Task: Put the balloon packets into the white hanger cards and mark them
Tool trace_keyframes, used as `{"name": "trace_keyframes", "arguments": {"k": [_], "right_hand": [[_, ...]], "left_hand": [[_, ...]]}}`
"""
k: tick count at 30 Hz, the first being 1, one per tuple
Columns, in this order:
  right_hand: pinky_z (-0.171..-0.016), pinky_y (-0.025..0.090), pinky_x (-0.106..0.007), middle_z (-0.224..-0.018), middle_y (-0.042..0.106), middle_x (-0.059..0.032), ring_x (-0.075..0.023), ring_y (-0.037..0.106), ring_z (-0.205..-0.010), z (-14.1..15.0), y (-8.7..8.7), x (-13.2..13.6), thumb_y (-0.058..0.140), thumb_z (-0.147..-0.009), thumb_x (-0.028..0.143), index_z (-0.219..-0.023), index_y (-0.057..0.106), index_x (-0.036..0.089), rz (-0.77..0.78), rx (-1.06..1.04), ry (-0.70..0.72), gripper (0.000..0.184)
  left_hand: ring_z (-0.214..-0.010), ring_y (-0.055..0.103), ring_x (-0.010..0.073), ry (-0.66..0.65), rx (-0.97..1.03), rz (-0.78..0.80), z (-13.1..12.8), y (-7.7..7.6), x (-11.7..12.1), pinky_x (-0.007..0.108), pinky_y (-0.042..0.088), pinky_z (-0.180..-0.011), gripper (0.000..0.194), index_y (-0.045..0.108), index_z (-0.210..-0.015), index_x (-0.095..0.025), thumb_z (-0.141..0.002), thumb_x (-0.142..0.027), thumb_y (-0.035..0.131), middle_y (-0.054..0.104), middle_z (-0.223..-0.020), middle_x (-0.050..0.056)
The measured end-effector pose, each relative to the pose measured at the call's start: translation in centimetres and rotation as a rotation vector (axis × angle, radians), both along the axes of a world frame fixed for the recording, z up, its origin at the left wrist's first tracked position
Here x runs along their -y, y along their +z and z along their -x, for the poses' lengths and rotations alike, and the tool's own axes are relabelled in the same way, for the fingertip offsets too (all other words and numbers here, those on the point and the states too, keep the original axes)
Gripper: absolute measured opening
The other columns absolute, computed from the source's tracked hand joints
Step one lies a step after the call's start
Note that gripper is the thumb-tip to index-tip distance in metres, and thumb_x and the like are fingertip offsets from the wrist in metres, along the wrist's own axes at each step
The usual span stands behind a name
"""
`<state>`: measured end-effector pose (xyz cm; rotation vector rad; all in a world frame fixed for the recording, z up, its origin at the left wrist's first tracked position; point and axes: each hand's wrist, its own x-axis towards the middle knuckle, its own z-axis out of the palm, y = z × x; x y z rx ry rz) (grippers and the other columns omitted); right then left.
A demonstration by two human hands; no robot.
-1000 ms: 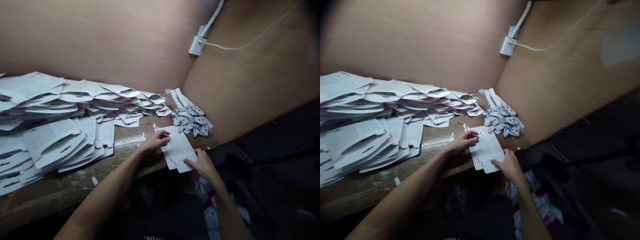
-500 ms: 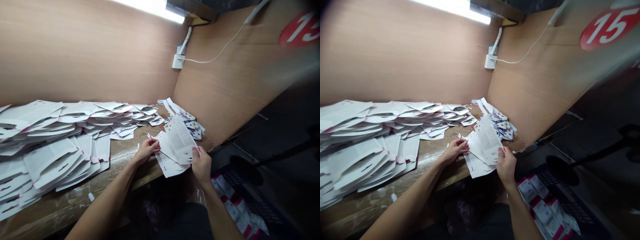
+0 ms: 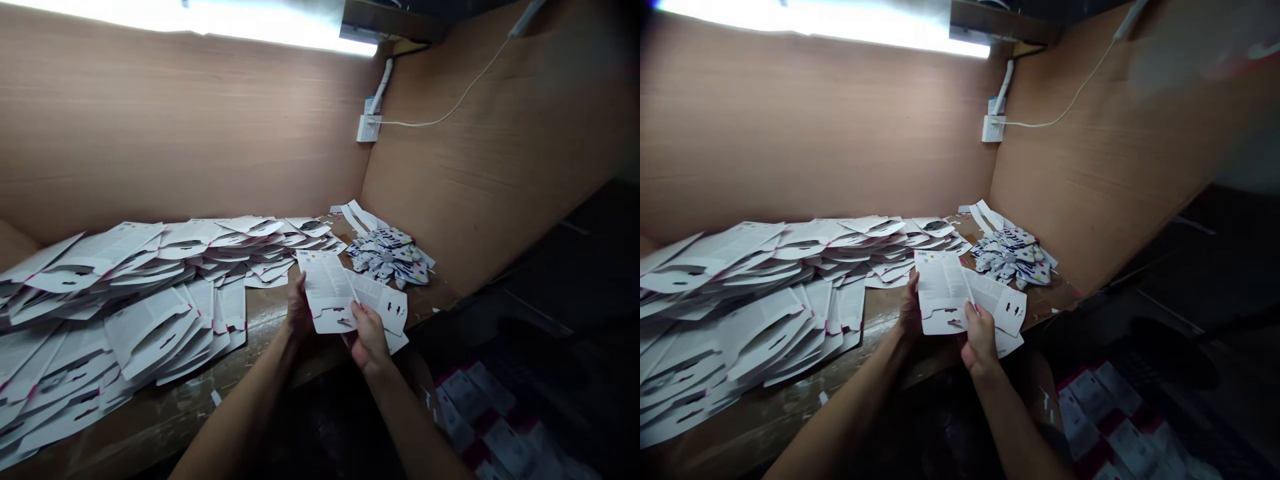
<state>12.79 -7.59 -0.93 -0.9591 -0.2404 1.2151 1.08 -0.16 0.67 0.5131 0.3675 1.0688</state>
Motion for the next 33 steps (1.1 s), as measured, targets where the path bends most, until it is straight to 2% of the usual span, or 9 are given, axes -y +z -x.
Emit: {"name": "trace_keyframes", "arguments": {"k": [3, 10, 13, 16, 21, 27, 30, 32, 33], "right_hand": [[-0.062, 0.066, -0.035, -0.084, 0.078, -0.0067, -0.0249, 0.076, -0.077, 0.6, 0.3, 0.1, 0.085, -0.074, 0.029, -0.104, 0.072, 0.014, 0.006, -0.067, 0.082, 0.036], [-0.043, 0.05, -0.02, -0.083, 0.075, -0.0022, -0.0179, 0.07, -0.066, -0.1, 1.9, 1.3, 0.081, -0.071, 0.02, -0.109, 0.067, 0.017, -0.164, -0.043, 0.349, 0.04], [-0.039, 0.044, -0.02, -0.069, 0.067, 0.0028, -0.0135, 0.06, -0.051, 0.2, 1.4, 1.3, 0.08, -0.082, 0.039, -0.106, 0.063, 0.018, -0.156, 0.129, 0.3, 0.036], [-0.035, 0.038, -0.021, -0.055, 0.057, 0.0067, -0.0131, 0.051, -0.04, 0.4, 0.5, 1.0, 0.065, -0.094, 0.056, -0.102, 0.06, 0.02, -0.072, 0.431, 0.241, 0.037], [-0.044, 0.041, -0.025, -0.053, 0.056, 0.0033, -0.0153, 0.053, -0.044, -0.8, 0.1, 0.5, 0.054, -0.094, 0.042, -0.085, 0.063, 0.021, -0.001, 0.996, 0.177, 0.024], [-0.044, 0.036, -0.025, -0.052, 0.055, 0.0039, -0.0148, 0.05, -0.043, -1.0, -0.2, 0.6, 0.056, -0.093, 0.041, -0.081, 0.067, 0.02, 0.035, 1.005, 0.289, 0.026], [-0.048, 0.037, -0.024, -0.061, 0.064, 0.0014, -0.0139, 0.053, -0.051, -3.4, 0.6, -1.6, 0.067, -0.089, 0.047, -0.08, 0.071, 0.019, -0.103, 1.044, 0.4, 0.029], [-0.05, 0.036, -0.024, -0.063, 0.065, 0.0003, -0.0136, 0.051, -0.053, -6.9, 2.6, -4.4, 0.072, -0.085, 0.052, -0.083, 0.072, 0.018, -0.15, 1.098, 0.299, 0.034], [-0.051, 0.036, -0.025, -0.062, 0.064, 0.0, -0.0137, 0.049, -0.053, -8.9, 4.1, -5.9, 0.072, -0.086, 0.053, -0.083, 0.072, 0.017, -0.14, 1.139, 0.162, 0.036]], "left_hand": [[-0.131, 0.064, 0.0455, -0.23, 0.133, 0.009, 0.9, -0.1, 0.3, 0.063, 0.045, -0.113, 0.089, 0.053, -0.151, -0.013, -0.085, -0.072, 0.067, 0.07, -0.136, 0.021], [-0.142, 0.054, 0.0469, -0.29, 0.238, 0.035, 1.5, 0.8, 0.9, 0.067, 0.038, -0.118, 0.102, 0.042, -0.159, -0.013, -0.084, -0.078, 0.064, 0.06, -0.15, 0.025], [-0.141, 0.054, 0.0472, -0.273, 0.217, 0.04, 1.4, 1.2, 0.9, 0.066, 0.041, -0.116, 0.104, 0.045, -0.157, -0.012, -0.082, -0.081, 0.063, 0.061, -0.148, 0.024], [-0.138, 0.056, 0.0488, -0.229, 0.146, 0.028, 1.2, 1.4, 0.9, 0.067, 0.046, -0.11, 0.106, 0.051, -0.152, -0.014, -0.075, -0.086, 0.065, 0.066, -0.141, 0.025], [-0.134, 0.059, 0.0472, -0.212, 0.059, 0.004, 1.1, 1.4, 0.7, 0.064, 0.051, -0.105, 0.104, 0.057, -0.144, -0.014, -0.074, -0.09, 0.063, 0.069, -0.134, 0.023], [-0.126, 0.065, 0.044, -0.117, 0.04, 0.042, 0.5, 0.6, 0.2, 0.062, 0.056, -0.101, 0.092, 0.061, -0.137, -0.014, -0.08, -0.085, 0.063, 0.074, -0.125, 0.02], [-0.126, 0.066, 0.0424, -0.028, 0.037, 0.055, 0.6, 0.4, -0.3, 0.06, 0.056, -0.102, 0.085, 0.065, -0.134, -0.014, -0.082, -0.082, 0.063, 0.076, -0.122, 0.018], [-0.129, 0.063, 0.0432, -0.028, 0.048, 0.054, 0.8, 0.5, -0.6, 0.062, 0.055, -0.103, 0.086, 0.066, -0.133, -0.015, -0.082, -0.084, 0.06, 0.075, -0.125, 0.018], [-0.132, 0.062, 0.0435, -0.046, 0.059, 0.057, 0.9, 0.6, -0.7, 0.063, 0.054, -0.105, 0.088, 0.066, -0.134, -0.014, -0.082, -0.084, 0.059, 0.074, -0.128, 0.019]]}}
